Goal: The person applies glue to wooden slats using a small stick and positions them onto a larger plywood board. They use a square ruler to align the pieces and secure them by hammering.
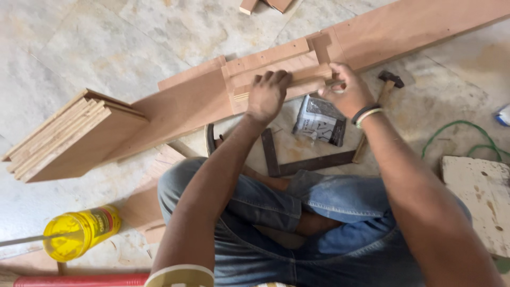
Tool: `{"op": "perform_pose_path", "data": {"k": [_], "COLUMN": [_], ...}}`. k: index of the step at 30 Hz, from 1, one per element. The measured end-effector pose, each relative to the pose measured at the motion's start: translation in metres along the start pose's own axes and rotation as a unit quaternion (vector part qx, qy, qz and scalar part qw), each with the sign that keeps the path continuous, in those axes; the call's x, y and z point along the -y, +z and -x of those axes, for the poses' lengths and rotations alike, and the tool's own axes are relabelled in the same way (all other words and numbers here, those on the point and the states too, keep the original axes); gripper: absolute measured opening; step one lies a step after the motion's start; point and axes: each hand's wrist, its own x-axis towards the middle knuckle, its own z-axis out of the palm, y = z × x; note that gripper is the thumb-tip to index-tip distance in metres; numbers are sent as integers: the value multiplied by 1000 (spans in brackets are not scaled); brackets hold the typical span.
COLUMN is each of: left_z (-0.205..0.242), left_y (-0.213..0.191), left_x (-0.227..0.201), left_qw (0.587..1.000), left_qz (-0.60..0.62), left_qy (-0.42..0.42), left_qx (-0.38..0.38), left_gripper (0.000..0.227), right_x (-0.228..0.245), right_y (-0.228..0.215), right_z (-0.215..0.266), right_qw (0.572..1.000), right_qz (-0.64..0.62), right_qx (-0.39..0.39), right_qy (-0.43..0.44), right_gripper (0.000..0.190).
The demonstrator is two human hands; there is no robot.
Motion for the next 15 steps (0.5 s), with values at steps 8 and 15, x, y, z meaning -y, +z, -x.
{"op": "perform_pose_path", "data": {"k": [8,15], "left_z": [7,-1], "left_y": [23,42], "left_x": [-7,7], "left_qw": [993,982], "left_qz": [48,45], "left_qy": [-57,-117], "left_qx": [91,140], "left_gripper": [59,39], "right_x": [-38,-49], "right_y": [45,65], "right_z": [-21,-22], "right_qw": [965,981], "right_qz": [190,123], "right_qx": [-54,-66], "right_qy": [-170,-133], "right_gripper": [53,62]}}
